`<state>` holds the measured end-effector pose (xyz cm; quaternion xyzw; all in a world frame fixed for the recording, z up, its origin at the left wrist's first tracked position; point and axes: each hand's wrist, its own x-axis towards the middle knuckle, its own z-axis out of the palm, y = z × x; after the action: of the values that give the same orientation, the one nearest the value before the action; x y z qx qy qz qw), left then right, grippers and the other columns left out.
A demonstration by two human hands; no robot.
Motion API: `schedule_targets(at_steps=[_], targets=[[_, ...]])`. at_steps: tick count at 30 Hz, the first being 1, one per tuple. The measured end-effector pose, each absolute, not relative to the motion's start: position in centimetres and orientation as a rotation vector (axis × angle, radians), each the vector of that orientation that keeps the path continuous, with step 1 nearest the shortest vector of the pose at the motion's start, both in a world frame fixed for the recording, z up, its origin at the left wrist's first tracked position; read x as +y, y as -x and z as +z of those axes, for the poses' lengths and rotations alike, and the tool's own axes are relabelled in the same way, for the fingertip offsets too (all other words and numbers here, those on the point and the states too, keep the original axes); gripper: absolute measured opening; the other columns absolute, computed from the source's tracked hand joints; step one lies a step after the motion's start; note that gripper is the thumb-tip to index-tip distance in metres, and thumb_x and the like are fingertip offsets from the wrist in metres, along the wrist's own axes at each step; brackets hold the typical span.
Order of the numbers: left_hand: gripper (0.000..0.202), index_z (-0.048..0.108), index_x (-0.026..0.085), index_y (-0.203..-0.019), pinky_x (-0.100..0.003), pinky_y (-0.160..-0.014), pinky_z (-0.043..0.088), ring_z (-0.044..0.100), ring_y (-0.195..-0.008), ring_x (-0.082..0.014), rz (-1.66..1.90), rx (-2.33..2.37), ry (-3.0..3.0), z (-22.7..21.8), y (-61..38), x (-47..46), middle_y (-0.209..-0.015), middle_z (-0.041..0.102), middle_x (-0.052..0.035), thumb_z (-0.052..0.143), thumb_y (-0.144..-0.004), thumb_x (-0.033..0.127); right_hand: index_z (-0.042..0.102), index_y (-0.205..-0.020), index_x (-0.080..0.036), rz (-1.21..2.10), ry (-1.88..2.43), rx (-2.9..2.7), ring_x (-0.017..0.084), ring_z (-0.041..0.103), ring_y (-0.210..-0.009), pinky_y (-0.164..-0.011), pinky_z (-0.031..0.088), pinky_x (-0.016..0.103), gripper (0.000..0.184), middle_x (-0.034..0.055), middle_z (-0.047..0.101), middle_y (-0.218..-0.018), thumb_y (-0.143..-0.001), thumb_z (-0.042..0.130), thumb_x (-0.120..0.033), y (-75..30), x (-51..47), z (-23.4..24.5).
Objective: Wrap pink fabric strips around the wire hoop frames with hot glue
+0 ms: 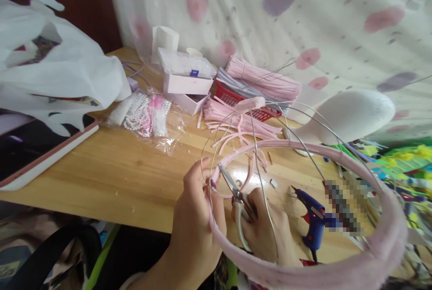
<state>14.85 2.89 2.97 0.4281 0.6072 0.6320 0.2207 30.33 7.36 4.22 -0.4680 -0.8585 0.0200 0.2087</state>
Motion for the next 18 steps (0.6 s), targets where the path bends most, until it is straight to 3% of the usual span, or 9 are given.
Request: schedule_targets(at_steps=[8, 18], targets=[[0.043, 0.038, 0.021, -0.138, -0.039, -0.083, 0.062, 0.074, -0.095, -0.0220, 1.775, 1.642, -1.201, 3.09, -14.71, 2.94, -0.108, 0.069, -0.0110, 0.044, -0.097, 0.009, 0.030, -0.073, -0.026, 0.054, 1.227, -2.429, 0.008, 0.033, -0.039, -0.038, 0.026, 0.018, 0.024, -0.0110, 0.037, -0.048, -0.084, 0.051, -0.022, -30.05, 7.71, 4.85], [0.041, 0.039, 0.019, -0.139, -0.034, -0.073, 0.061, 0.073, -0.077, -0.0177, 1.747, 1.693, -1.131, 3.26, -14.37, 3.17, -0.106, 0.071, -0.0107, 0.044, -0.098, 0.014, 0.038, -0.069, -0.025, 0.131, 1.298, -2.388, 0.010, 0.041, -0.039, -0.039, 0.031, 0.018, 0.020, -0.0088, 0.043, -0.045, -0.082, 0.053, -0.022, -29.70, 7.88, 4.24]])
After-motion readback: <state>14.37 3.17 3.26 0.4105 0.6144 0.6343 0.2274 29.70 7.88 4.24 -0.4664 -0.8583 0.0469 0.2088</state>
